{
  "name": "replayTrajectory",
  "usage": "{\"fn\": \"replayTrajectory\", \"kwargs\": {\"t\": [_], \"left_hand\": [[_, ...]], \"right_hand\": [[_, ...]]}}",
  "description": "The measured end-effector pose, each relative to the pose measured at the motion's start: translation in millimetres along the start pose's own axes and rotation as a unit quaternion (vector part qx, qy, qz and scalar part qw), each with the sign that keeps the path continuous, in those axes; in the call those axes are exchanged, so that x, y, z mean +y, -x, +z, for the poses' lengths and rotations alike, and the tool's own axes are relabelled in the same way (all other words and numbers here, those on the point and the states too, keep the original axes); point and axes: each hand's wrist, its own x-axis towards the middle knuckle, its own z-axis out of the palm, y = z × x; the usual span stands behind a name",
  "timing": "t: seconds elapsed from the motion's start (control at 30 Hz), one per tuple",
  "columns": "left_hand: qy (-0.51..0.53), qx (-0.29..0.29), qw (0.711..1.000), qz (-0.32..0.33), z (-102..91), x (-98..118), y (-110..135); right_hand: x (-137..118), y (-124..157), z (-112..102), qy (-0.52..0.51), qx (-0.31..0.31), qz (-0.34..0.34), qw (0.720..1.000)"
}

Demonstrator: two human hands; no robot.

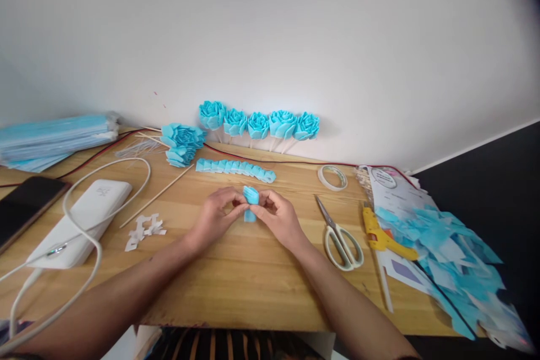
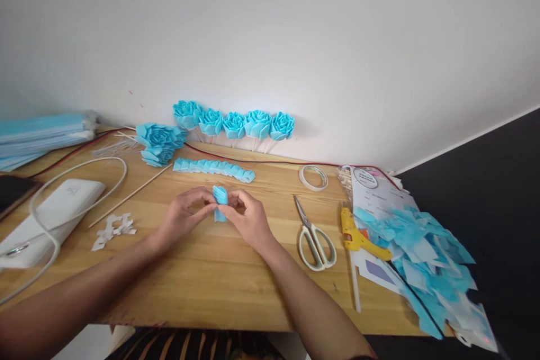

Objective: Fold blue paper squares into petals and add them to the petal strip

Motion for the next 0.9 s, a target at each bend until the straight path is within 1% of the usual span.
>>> {"fn": "replayTrajectory", "kwargs": {"t": [0.07, 0.17, 0.2, 0.27, 0.33, 0.4, 0.5, 0.57, 0.67, 0.77, 0.83, 0.9], "left_hand": [[0.027, 0.006, 0.999, -0.018, -0.5, -2, 0], [0.105, 0.014, 0.992, -0.075, -1.3, -7, -2], [0.133, 0.004, 0.987, -0.091, -1.4, -8, -2], [0.172, -0.033, 0.979, -0.106, -1.2, -10, -3], [0.17, -0.075, 0.976, -0.113, -0.1, -10, -3], [0.14, -0.098, 0.978, -0.124, 1.3, -10, -3], [0.098, -0.091, 0.98, -0.145, 2.6, -9, -2], [0.096, -0.083, 0.981, -0.149, 2.6, -10, -2], [0.129, -0.073, 0.978, -0.145, 2.2, -13, -3], [0.16, -0.069, 0.974, -0.144, 1.9, -14, -4], [0.15, -0.075, 0.975, -0.148, 1.6, -12, -4], [0.129, -0.093, 0.976, -0.15, 1.1, -8, -3]], "right_hand": [[1, -2, -1, -0.017, 0.013, 0.009, 1.0], [1, -3, -2, -0.042, 0.014, 0.024, 0.999], [0, -3, -1, -0.045, 0.01, 0.026, 0.999], [-1, -2, 0, -0.04, 0.004, 0.029, 0.999], [-1, -2, 1, -0.025, 0.003, 0.024, 0.999], [0, -1, 2, -0.013, 0.007, 0.017, 1.0], [1, -1, 4, -0.007, 0.007, 0.015, 1.0], [2, -1, 4, -0.003, 0.01, 0.014, 1.0], [2, -1, 3, 0.008, 0.018, 0.004, 1.0], [1, -2, 2, 0.004, 0.013, 0.005, 1.0], [0, -2, 1, -0.002, 0.015, 0.006, 1.0], [-1, -1, 0, 0.009, 0.022, 0.002, 1.0]]}}
